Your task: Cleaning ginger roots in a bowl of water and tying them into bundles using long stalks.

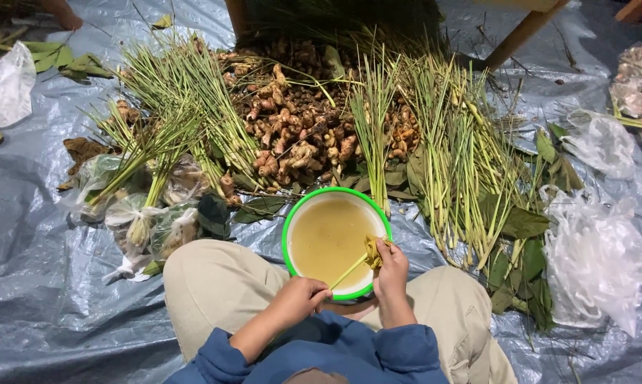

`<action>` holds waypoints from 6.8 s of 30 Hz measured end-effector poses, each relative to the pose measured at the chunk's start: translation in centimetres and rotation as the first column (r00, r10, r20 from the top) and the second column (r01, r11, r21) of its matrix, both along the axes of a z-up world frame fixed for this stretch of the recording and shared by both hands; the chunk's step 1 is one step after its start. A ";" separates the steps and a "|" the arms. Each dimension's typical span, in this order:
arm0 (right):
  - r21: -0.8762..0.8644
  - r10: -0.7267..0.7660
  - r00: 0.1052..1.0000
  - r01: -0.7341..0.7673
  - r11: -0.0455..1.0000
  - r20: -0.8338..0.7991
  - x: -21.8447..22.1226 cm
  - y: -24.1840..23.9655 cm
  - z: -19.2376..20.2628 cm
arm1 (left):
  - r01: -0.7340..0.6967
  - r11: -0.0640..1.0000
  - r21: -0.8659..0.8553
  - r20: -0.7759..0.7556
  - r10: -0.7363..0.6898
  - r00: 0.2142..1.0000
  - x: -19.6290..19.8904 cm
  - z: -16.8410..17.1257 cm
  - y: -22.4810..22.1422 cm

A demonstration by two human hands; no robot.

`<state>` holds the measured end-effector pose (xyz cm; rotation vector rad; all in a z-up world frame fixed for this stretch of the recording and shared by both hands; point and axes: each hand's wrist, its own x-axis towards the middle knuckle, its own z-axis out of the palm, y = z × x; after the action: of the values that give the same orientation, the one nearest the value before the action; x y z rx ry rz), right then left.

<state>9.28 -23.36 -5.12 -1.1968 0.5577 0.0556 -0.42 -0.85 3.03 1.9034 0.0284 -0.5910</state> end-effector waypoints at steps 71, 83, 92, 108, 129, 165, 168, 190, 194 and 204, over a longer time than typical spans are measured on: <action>-0.447 0.567 0.517 -0.852 0.271 -0.641 9.5 -14.1 -4.0 | 0.032 0.418 0.908 0.394 -0.877 0.274 39.8 -23.2 -18.2; -0.295 0.955 0.112 -0.955 0.027 -0.273 8.5 -14.7 -3.1 | 0.205 0.471 0.858 0.417 -0.872 0.258 38.2 -18.8 -25.1; -0.261 0.936 0.051 -0.964 -0.045 -0.348 8.4 -14.0 -0.9 | 0.221 0.600 0.769 0.495 -0.778 0.388 38.0 -19.4 -30.8; -0.243 0.911 0.068 -0.969 -0.036 -0.406 8.8 -13.7 -0.6 | 0.218 0.400 0.890 0.317 -0.887 0.335 37.7 -21.9 -31.8; -0.307 0.925 0.040 -0.948 -0.085 -0.379 9.1 -13.7 -0.9 | 0.135 0.979 0.151 0.482 -0.192 0.855 37.1 -14.2 -31.8; -0.534 0.899 0.322 -0.836 0.124 -0.295 7.1 -13.2 -3.5 | -0.359 0.573 -0.736 -0.444 -0.009 0.896 25.6 5.9 -20.5; -0.470 0.858 0.365 -0.866 0.172 -0.360 7.1 -12.6 -3.9 | -0.362 0.561 -0.744 -0.393 0.070 0.917 23.3 5.2 -16.9; -0.199 0.734 0.622 -0.710 0.676 0.273 -0.7 -3.4 -0.4 | -0.328 0.734 -0.595 -0.116 0.325 0.939 10.2 0.1 -3.9; -0.325 0.806 0.562 -0.739 0.591 0.187 -1.9 -2.3 0.4 | -0.316 0.746 -0.587 -0.135 0.294 0.946 9.1 0.4 -3.1; -0.222 0.711 0.693 -0.680 0.699 0.118 -4.6 0.1 -1.0 | -0.157 0.888 -0.433 0.098 0.220 0.971 6.5 -2.7 -3.1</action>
<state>4.68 -23.24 -6.08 -1.5042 -0.1084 0.5539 6.06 -3.95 0.29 1.4924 -0.0076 -0.2935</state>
